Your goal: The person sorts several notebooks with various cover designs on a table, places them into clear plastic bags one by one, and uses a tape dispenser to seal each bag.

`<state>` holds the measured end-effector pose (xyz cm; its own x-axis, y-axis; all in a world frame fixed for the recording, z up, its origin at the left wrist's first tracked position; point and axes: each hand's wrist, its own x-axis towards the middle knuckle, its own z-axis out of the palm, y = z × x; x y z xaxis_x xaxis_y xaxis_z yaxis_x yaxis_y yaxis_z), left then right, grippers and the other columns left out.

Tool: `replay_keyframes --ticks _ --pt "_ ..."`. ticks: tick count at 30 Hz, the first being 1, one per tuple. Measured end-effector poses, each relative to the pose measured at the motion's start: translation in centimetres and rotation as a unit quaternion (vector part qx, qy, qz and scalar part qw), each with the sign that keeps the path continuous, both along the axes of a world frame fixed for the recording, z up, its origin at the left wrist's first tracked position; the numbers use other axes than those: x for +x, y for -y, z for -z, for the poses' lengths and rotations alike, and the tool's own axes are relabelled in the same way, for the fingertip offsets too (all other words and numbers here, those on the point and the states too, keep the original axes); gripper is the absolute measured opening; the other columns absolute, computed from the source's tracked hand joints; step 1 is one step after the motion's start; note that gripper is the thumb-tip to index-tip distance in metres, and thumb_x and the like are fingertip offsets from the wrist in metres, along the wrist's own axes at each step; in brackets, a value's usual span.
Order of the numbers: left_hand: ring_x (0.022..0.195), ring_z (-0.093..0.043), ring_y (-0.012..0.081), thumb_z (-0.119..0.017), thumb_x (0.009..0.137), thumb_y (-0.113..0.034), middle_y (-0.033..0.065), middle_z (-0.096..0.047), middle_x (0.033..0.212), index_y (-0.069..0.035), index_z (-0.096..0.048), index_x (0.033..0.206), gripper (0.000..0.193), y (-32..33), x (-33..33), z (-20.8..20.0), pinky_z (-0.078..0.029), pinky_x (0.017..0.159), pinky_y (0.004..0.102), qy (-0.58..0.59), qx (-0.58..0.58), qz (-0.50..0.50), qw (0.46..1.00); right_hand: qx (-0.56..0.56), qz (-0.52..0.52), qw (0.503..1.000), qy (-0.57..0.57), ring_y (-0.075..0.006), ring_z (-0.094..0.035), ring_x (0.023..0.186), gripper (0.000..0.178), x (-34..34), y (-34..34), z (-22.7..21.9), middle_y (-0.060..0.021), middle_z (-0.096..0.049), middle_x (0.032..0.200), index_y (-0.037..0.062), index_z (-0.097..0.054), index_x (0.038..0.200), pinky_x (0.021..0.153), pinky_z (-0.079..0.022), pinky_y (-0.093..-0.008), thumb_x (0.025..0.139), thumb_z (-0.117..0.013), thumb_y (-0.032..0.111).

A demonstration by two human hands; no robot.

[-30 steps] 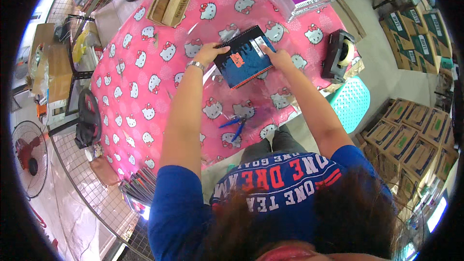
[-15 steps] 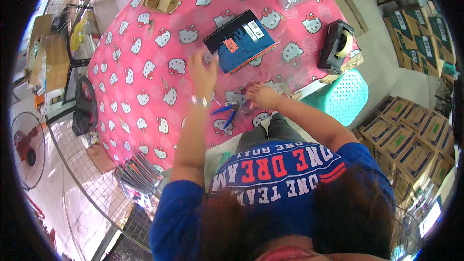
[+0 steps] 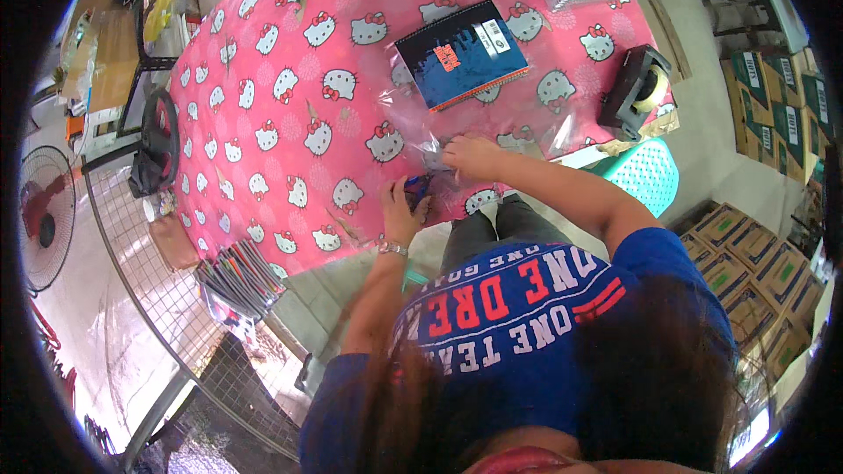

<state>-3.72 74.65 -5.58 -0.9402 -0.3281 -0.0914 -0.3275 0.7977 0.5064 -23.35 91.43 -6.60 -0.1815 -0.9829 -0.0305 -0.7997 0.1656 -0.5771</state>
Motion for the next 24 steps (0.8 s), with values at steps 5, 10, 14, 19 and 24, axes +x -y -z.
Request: replay_keyframes --ticks 5,10,14,19,24 --pt "0.109 -0.045 0.0374 -0.081 0.066 -0.033 0.0212 -0.044 0.12 -0.004 -0.045 0.126 0.075 -1.1 -1.7 -4.6 -0.041 0.091 0.0449 -0.019 0.084 -0.035 0.996 0.1 0.0 0.995 0.006 -0.0266 -0.056 0.096 0.028 -0.3 0.7 0.6 -0.0057 -0.059 0.099 0.0132 -0.06 0.095 0.079 -0.045 -0.0417 0.07 -0.068 0.023" --pt "0.108 -0.044 0.0364 -0.08 0.065 -0.023 0.018 -0.046 0.114 -0.006 -0.045 0.123 0.07 -4.6 -5.4 -5.7 -0.037 0.094 0.0443 -0.179 0.086 0.067 0.978 0.089 0.088 0.991 -0.054 -0.0275 -0.055 0.094 0.016 2.5 0.8 -1.0 -0.0069 -0.063 0.101 0.0143 -0.065 0.089 0.082 -0.041 -0.0448 0.078 -0.058 0.024" --pt "0.111 -0.043 0.0355 -0.076 0.069 -0.023 0.0183 -0.047 0.114 -0.004 -0.047 0.121 0.062 -6.4 -7.2 -6.6 -0.038 0.093 0.0448 -0.148 0.145 0.117 0.971 0.036 0.093 0.994 0.031 -0.0239 -0.044 0.106 0.017 4.4 -0.4 1.2 -0.0039 -0.059 0.108 0.0183 -0.063 0.091 0.083 -0.031 -0.0457 0.077 -0.058 0.025" --pt "0.102 -0.047 0.0322 -0.068 0.077 -0.025 0.0179 -0.048 0.108 0.0 -0.047 0.115 0.051 -4.3 -5.8 -2.7 -0.039 0.091 0.0404 -0.144 0.198 -0.015 0.969 0.004 0.156 0.987 0.047 -0.0244 -0.047 0.104 0.01 4.8 -0.6 0.3 -0.0021 -0.059 0.101 0.0163 -0.062 0.084 0.083 -0.033 -0.049 0.076 -0.059 0.022" --pt "0.097 -0.047 0.0265 -0.062 0.084 -0.019 0.0142 -0.046 0.103 0.001 -0.045 0.115 0.041 -3.6 -4.4 -1.6 -0.038 0.089 0.0357 -0.152 0.372 -0.196 0.894 0.089 0.25 0.954 0.14 -0.0287 -0.06 0.083 0.026 4.2 0.9 0.2 -0.0056 -0.065 0.085 0.0143 -0.056 0.103 0.082 -0.034 -0.0498 0.078 -0.063 0.02"
